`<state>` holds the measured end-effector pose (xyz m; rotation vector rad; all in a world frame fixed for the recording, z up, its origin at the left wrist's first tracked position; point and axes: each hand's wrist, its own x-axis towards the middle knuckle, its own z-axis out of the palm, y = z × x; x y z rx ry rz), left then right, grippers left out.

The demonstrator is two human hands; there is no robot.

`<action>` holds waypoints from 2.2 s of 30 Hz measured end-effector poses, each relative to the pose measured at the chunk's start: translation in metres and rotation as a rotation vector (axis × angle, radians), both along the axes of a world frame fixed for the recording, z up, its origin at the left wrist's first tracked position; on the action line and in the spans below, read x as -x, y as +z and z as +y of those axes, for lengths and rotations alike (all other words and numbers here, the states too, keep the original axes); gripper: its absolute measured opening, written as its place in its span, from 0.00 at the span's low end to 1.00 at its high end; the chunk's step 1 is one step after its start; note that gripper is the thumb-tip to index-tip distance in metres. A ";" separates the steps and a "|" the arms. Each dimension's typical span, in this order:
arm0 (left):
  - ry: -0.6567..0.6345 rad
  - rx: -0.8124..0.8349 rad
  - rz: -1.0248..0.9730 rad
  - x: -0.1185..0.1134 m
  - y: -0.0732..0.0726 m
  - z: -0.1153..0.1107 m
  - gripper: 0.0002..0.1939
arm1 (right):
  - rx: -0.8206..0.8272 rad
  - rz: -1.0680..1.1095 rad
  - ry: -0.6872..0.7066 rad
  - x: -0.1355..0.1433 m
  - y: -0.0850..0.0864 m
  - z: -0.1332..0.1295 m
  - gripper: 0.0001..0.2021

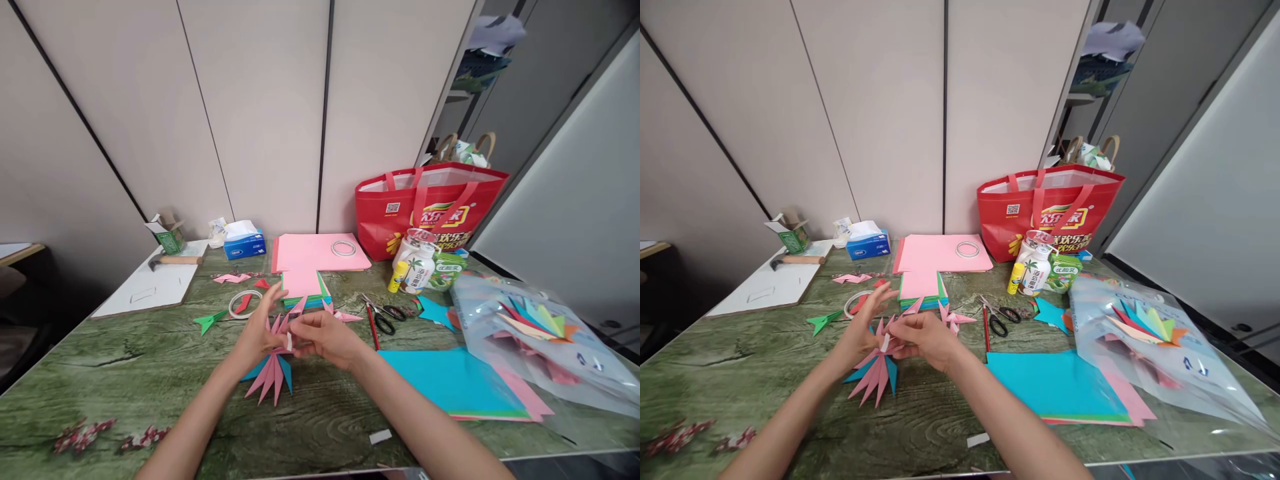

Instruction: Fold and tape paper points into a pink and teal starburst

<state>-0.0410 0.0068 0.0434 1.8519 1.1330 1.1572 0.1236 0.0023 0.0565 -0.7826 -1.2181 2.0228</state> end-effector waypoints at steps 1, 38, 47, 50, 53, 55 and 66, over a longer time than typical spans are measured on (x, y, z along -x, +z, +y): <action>0.003 0.000 0.004 0.001 -0.002 0.000 0.46 | 0.018 0.017 -0.002 0.002 0.001 -0.001 0.16; 0.460 0.346 0.078 0.052 -0.043 -0.012 0.30 | -0.568 -0.536 -0.098 -0.002 -0.038 0.014 0.42; 0.411 0.451 -0.072 0.048 -0.033 -0.018 0.43 | -0.493 -0.599 -0.345 0.043 -0.057 0.007 0.48; 0.331 0.512 -0.147 0.049 -0.021 -0.022 0.45 | -0.348 -0.367 -0.367 0.042 -0.058 0.008 0.50; 0.250 0.597 -0.327 0.050 -0.010 -0.025 0.38 | -0.225 -0.180 -0.396 0.039 -0.054 0.010 0.51; 0.189 0.657 -0.521 0.047 -0.004 -0.025 0.34 | -0.170 -0.090 -0.419 0.036 -0.050 0.013 0.51; -0.074 0.687 -0.629 0.025 0.008 -0.010 0.19 | -0.448 -0.105 -0.501 0.012 -0.018 0.033 0.52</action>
